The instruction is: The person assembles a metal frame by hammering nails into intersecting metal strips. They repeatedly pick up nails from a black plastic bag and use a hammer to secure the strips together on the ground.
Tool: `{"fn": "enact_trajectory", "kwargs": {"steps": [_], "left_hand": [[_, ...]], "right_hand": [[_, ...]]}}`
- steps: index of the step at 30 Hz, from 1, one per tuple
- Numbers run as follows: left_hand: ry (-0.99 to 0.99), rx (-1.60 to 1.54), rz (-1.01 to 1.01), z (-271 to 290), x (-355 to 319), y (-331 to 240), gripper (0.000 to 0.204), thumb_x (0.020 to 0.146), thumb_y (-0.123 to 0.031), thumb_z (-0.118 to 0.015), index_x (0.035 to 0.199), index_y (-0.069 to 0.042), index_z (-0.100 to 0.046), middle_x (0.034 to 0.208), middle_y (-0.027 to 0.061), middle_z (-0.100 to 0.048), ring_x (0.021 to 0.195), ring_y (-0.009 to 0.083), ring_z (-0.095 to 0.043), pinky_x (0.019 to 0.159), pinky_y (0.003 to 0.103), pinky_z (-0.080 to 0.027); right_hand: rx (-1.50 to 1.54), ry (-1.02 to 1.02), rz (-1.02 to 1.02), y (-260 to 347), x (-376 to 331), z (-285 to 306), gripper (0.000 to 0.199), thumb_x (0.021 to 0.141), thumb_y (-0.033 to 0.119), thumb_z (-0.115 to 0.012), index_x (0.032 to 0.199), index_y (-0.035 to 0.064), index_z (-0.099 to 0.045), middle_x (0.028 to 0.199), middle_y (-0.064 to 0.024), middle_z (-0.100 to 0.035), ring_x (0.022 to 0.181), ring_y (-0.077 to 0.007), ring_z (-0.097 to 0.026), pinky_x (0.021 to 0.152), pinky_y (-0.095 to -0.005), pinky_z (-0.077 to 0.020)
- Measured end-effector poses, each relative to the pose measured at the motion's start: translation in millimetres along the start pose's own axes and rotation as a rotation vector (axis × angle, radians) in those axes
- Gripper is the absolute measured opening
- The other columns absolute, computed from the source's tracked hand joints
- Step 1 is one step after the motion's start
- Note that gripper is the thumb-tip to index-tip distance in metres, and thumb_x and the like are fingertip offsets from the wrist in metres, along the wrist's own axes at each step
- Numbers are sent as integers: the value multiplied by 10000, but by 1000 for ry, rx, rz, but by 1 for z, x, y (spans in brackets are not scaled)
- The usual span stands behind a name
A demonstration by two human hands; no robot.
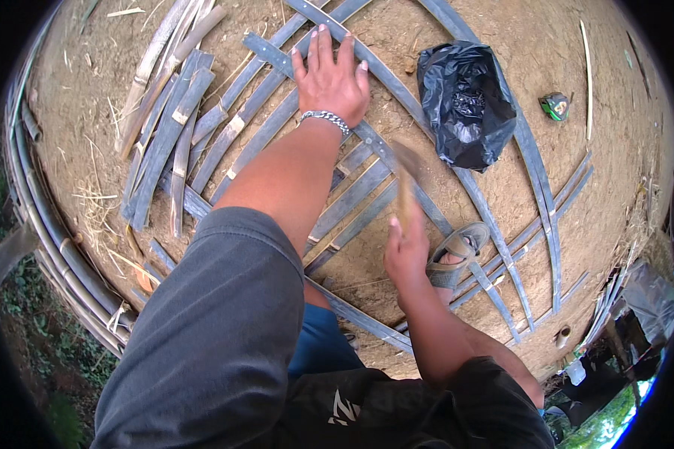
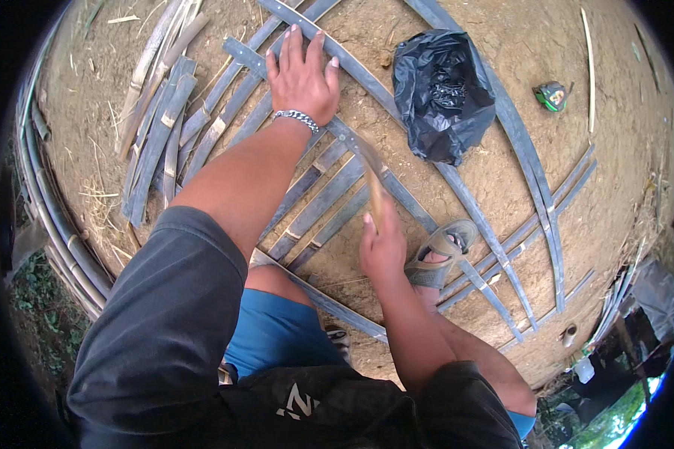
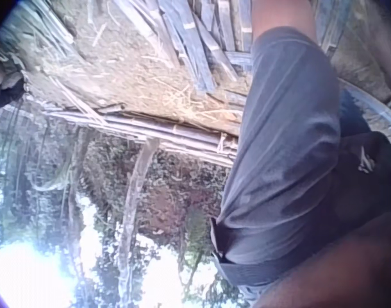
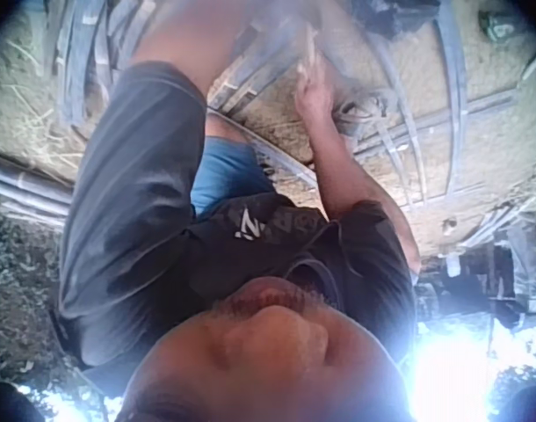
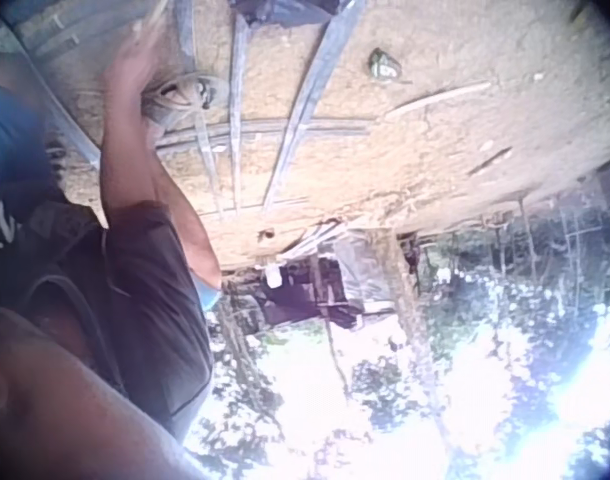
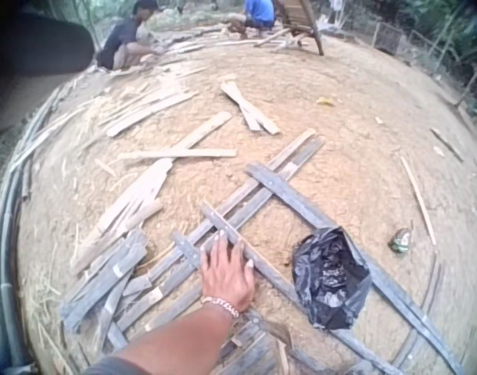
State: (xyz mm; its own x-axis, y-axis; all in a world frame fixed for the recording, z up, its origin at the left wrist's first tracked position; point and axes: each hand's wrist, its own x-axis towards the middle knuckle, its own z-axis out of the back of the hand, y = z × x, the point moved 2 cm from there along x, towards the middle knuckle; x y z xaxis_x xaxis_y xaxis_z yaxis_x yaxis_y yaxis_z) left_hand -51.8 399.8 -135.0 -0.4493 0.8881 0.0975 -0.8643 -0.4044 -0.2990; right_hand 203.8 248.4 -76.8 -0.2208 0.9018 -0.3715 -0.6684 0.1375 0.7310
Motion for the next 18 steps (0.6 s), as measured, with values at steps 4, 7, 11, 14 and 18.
{"fn": "enact_trajectory", "kwargs": {"steps": [4,7,11,14,18], "left_hand": [[-11,8,0,-2,-4,6,562,1044,-388,-500,1549,-146,-460,1667,208,-319,1566,344,-271,1279,588,-137],[-10,-15,-2,0,-1,0,559,1041,-384,-507,1545,-145,-466,1669,210,-319,1564,346,-275,1279,587,-138],[-20,-3,3,-1,-3,5,549,1041,-377,-508,1537,-144,-475,1667,218,-319,1562,353,-278,1277,590,-141],[-12,-28,0,2,1,0,546,1044,-372,-506,1541,-148,-469,1667,223,-315,1563,355,-274,1277,590,-135],[5,-18,-4,2,-3,2,548,1045,-366,-504,1544,-145,-465,1669,228,-309,1563,359,-274,1276,594,-135]], "right_hand": [[-36,-85,105,7,-1,13,513,1010,146,-618,1470,-28,-473,1243,-300,-645,1112,-459,-668,968,-463,-525],[83,-112,84,-6,-8,5,505,1008,147,-614,1465,-24,-485,1278,-297,-634,1112,-477,-657,965,-471,-527],[-211,90,15,20,7,3,508,1008,133,-601,1470,-41,-485,1343,-286,-620,1161,-464,-646,1008,-475,-504],[-52,-53,139,-1,-7,-2,540,1005,129,-601,1500,-35,-460,1398,-280,-598,1215,-467,-619,1052,-488,-477],[1,16,134,-2,-2,-4,484,1019,154,-596,1459,-31,-521,1426,-294,-578,1197,-502,-615,1059,-496,-473]]}}
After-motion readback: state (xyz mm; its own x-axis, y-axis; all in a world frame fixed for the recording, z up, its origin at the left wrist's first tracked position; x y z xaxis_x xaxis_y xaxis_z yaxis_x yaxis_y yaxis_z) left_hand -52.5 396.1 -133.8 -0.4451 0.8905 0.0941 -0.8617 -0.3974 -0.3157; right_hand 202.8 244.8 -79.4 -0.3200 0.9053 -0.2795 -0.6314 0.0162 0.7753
